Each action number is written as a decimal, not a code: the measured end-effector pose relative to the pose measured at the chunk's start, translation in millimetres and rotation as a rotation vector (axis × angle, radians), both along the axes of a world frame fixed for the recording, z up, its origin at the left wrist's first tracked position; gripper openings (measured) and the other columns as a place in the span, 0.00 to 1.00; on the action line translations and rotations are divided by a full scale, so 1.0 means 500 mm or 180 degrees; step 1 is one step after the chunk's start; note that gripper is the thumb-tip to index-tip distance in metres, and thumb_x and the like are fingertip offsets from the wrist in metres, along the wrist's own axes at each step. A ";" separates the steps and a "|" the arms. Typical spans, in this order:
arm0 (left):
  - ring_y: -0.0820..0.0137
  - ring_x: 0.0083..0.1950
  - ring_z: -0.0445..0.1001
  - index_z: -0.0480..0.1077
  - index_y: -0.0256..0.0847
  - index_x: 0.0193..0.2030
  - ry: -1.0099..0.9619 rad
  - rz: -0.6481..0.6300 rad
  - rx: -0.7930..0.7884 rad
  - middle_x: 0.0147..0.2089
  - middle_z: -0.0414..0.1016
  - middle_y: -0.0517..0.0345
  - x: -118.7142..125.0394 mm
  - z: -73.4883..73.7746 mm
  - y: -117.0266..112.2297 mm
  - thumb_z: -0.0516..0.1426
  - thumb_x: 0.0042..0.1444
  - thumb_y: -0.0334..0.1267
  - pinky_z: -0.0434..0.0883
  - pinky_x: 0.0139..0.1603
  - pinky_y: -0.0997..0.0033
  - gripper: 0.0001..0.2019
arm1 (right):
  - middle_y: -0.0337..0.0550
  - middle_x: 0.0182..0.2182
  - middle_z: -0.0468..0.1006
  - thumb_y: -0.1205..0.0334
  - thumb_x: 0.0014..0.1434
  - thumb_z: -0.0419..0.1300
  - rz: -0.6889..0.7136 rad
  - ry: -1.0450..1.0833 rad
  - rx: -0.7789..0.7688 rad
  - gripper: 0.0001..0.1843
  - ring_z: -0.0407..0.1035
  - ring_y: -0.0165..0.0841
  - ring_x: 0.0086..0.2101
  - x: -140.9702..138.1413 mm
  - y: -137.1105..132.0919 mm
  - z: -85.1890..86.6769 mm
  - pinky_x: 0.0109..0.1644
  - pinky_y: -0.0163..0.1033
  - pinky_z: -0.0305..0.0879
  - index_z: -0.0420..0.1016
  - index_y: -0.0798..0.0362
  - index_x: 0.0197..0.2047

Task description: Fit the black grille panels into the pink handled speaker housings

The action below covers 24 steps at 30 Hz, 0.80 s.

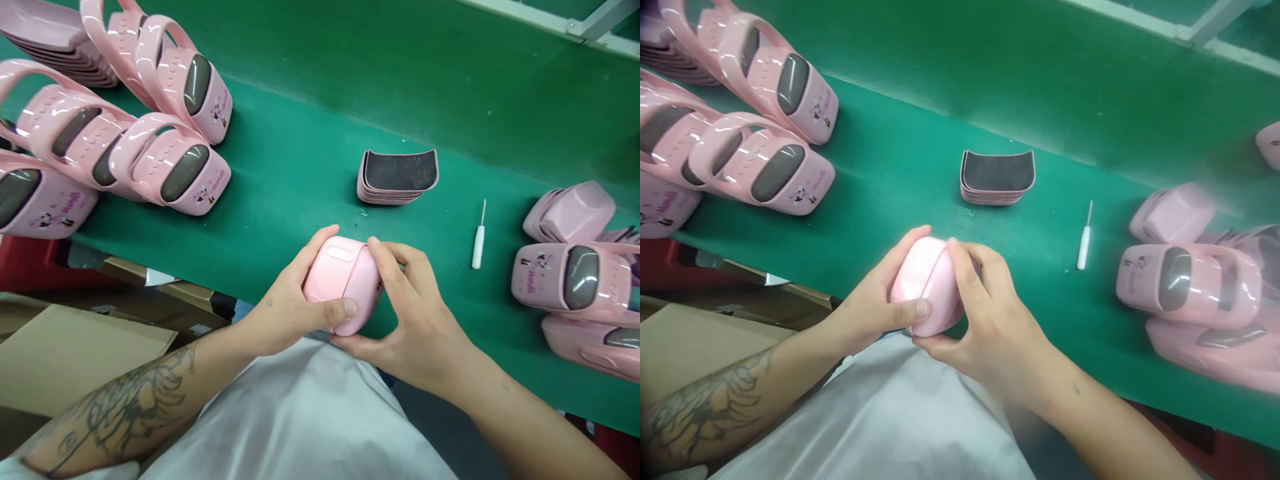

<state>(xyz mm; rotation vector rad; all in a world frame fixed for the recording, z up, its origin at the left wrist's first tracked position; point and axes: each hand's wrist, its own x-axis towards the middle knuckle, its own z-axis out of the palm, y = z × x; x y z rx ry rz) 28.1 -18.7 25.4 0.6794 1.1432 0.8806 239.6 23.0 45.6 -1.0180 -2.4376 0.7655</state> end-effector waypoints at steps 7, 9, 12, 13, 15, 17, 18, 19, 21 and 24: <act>0.52 0.56 0.79 0.67 0.48 0.69 -0.0495 0.0078 -0.0016 0.60 0.78 0.47 0.029 0.003 0.002 0.74 0.53 0.49 0.80 0.48 0.60 0.38 | 0.65 0.65 0.63 0.59 0.57 0.71 -0.0177 -0.0156 -0.0148 0.54 0.63 0.55 0.66 0.000 -0.025 0.012 0.65 0.64 0.75 0.48 0.56 0.79; 0.55 0.53 0.79 0.69 0.48 0.66 -0.0358 0.0157 0.0065 0.56 0.78 0.50 0.035 0.008 0.001 0.74 0.54 0.48 0.79 0.45 0.62 0.35 | 0.64 0.66 0.63 0.60 0.57 0.70 -0.0234 -0.0179 -0.0178 0.53 0.64 0.55 0.66 0.001 -0.028 0.017 0.64 0.65 0.75 0.48 0.54 0.79; 0.53 0.56 0.78 0.68 0.50 0.68 -0.0126 0.0304 0.0045 0.58 0.78 0.51 0.038 0.017 -0.003 0.75 0.52 0.48 0.80 0.48 0.60 0.38 | 0.63 0.65 0.64 0.59 0.58 0.70 -0.0259 -0.0156 -0.0115 0.53 0.65 0.56 0.65 0.004 -0.029 0.024 0.64 0.67 0.74 0.48 0.52 0.79; 0.51 0.59 0.78 0.67 0.51 0.69 -0.0022 0.0359 0.0037 0.61 0.78 0.51 0.038 0.020 -0.005 0.75 0.51 0.48 0.80 0.50 0.58 0.41 | 0.63 0.65 0.64 0.59 0.58 0.71 -0.0253 -0.0132 -0.0055 0.53 0.65 0.57 0.65 0.006 -0.028 0.025 0.64 0.67 0.74 0.48 0.52 0.78; 0.49 0.61 0.77 0.65 0.52 0.71 0.0163 0.0438 0.0032 0.64 0.76 0.50 0.036 0.025 -0.007 0.76 0.48 0.48 0.80 0.52 0.56 0.44 | 0.64 0.65 0.64 0.58 0.58 0.71 -0.0208 -0.0079 0.0034 0.53 0.65 0.58 0.64 0.008 -0.025 0.025 0.63 0.68 0.74 0.48 0.51 0.79; 0.48 0.60 0.77 0.65 0.51 0.71 0.0251 0.0430 0.0026 0.63 0.77 0.50 0.036 0.028 -0.010 0.76 0.48 0.50 0.80 0.53 0.54 0.45 | 0.64 0.65 0.63 0.56 0.59 0.71 -0.0127 -0.0044 0.0000 0.54 0.65 0.59 0.65 0.010 -0.023 0.024 0.62 0.68 0.75 0.47 0.50 0.79; 0.48 0.60 0.77 0.66 0.51 0.71 0.0261 0.0411 0.0018 0.62 0.77 0.50 0.035 0.028 -0.011 0.76 0.49 0.51 0.80 0.53 0.53 0.44 | 0.64 0.65 0.63 0.55 0.59 0.71 -0.0086 -0.0036 -0.0052 0.54 0.65 0.59 0.65 0.010 -0.021 0.023 0.62 0.68 0.75 0.47 0.50 0.79; 0.48 0.59 0.77 0.66 0.51 0.71 0.0268 0.0403 0.0017 0.61 0.77 0.50 0.035 0.028 -0.013 0.75 0.50 0.51 0.80 0.53 0.53 0.44 | 0.64 0.65 0.63 0.54 0.59 0.72 -0.0057 -0.0037 -0.0104 0.54 0.64 0.59 0.66 0.010 -0.021 0.022 0.62 0.68 0.75 0.47 0.50 0.79; 0.49 0.60 0.77 0.66 0.51 0.71 0.0326 0.0409 0.0059 0.62 0.77 0.50 0.035 0.027 -0.017 0.75 0.51 0.51 0.79 0.54 0.52 0.43 | 0.64 0.65 0.63 0.55 0.58 0.72 -0.0032 -0.0054 -0.0164 0.54 0.64 0.57 0.66 0.009 -0.020 0.022 0.63 0.67 0.75 0.49 0.51 0.78; 0.49 0.60 0.76 0.67 0.53 0.71 0.0461 0.0428 0.0183 0.63 0.76 0.52 0.033 0.026 -0.025 0.74 0.52 0.51 0.78 0.55 0.53 0.41 | 0.65 0.65 0.64 0.55 0.59 0.72 0.0003 -0.0035 -0.0122 0.51 0.64 0.56 0.66 0.007 -0.017 0.021 0.64 0.64 0.75 0.51 0.54 0.77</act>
